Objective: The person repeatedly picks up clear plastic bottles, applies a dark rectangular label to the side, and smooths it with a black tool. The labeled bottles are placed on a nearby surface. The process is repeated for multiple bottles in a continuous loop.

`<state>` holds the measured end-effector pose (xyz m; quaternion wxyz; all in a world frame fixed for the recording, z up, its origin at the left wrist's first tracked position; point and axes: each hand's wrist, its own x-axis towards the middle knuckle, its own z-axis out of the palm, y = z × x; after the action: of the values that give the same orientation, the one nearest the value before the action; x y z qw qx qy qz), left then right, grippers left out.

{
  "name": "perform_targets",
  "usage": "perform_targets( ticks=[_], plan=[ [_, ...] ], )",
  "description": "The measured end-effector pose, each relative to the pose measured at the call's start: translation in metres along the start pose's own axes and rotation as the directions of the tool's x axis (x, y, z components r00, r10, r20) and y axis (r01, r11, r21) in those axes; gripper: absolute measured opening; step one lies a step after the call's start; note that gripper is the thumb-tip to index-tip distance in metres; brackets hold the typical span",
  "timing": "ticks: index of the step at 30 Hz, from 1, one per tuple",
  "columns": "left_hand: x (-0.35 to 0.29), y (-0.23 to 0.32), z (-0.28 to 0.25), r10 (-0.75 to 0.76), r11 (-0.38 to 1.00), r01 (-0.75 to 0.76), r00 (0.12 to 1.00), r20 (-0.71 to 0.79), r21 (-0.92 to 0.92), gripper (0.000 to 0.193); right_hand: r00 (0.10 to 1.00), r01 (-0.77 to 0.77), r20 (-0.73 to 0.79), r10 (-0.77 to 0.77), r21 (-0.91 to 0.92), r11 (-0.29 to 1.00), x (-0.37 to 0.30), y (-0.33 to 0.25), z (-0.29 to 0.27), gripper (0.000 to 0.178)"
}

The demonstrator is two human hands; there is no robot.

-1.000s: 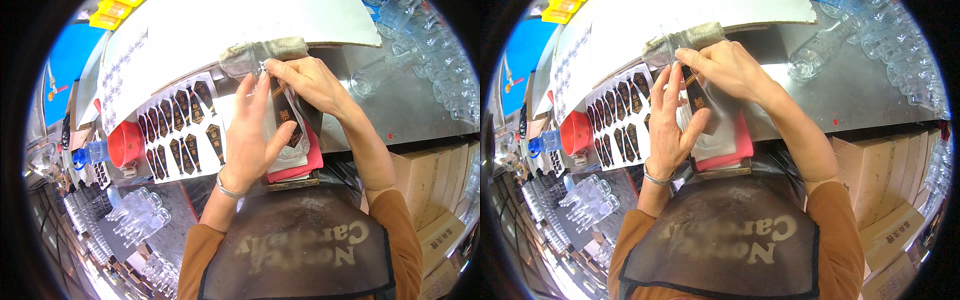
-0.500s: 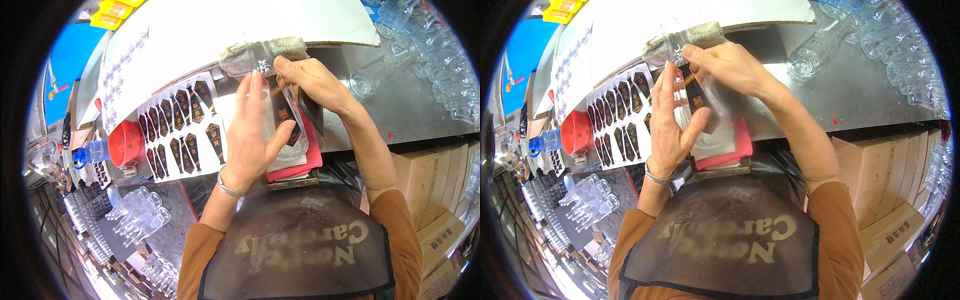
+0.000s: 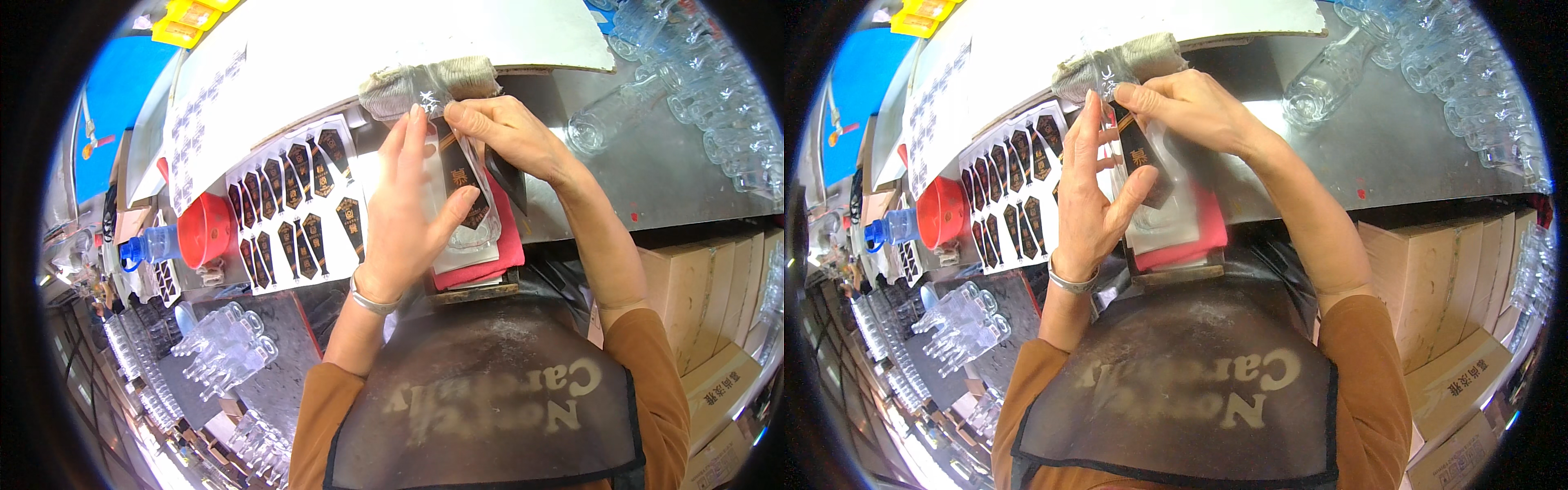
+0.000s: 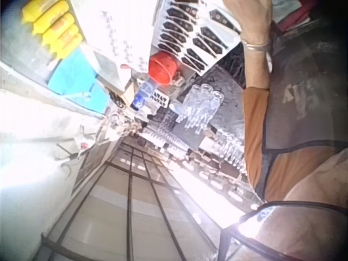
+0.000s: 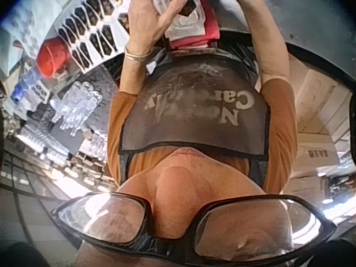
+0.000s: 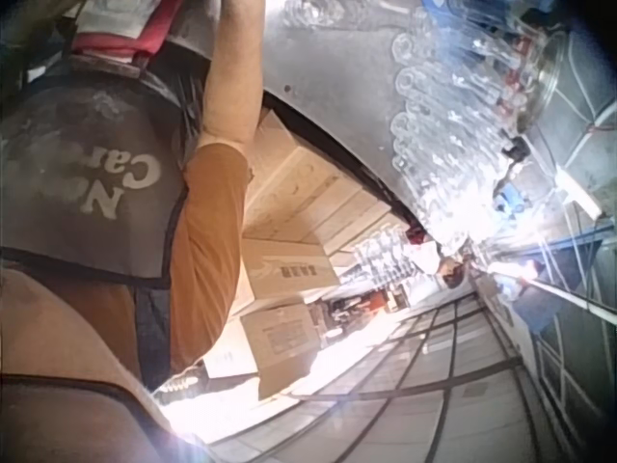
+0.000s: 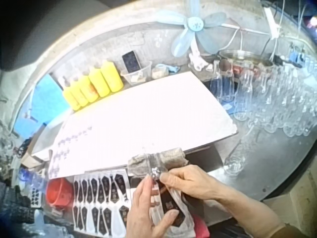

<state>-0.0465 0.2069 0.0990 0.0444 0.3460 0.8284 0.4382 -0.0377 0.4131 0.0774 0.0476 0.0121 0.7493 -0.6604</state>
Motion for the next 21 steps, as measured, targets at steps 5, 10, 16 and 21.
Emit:
perform_targets(
  ticks=[5,10,16,21],
  plan=[
    [0.001,0.000,-0.002,0.064,0.985,-0.068,0.997,0.032,0.159,0.090,0.999,0.010,0.039,-0.007,-0.083,0.996,-0.001,-0.005,0.000,0.055],
    [-0.005,-0.001,0.002,-0.027,0.998,0.027,1.000,-0.003,-0.062,0.098,0.995,-0.063,-0.061,0.076,0.183,0.981,-0.015,0.003,0.001,0.054],
    [-0.030,-0.006,-0.002,-0.065,0.976,0.073,0.997,0.046,-0.205,0.111,0.955,0.105,-0.297,0.027,0.421,0.901,-0.052,-0.006,-0.014,0.035],
    [-0.041,-0.003,0.004,-0.068,0.984,0.068,0.998,0.001,-0.165,0.113,0.877,0.366,-0.119,-0.466,-0.465,0.806,-0.036,-0.064,0.001,0.031]
  ],
)
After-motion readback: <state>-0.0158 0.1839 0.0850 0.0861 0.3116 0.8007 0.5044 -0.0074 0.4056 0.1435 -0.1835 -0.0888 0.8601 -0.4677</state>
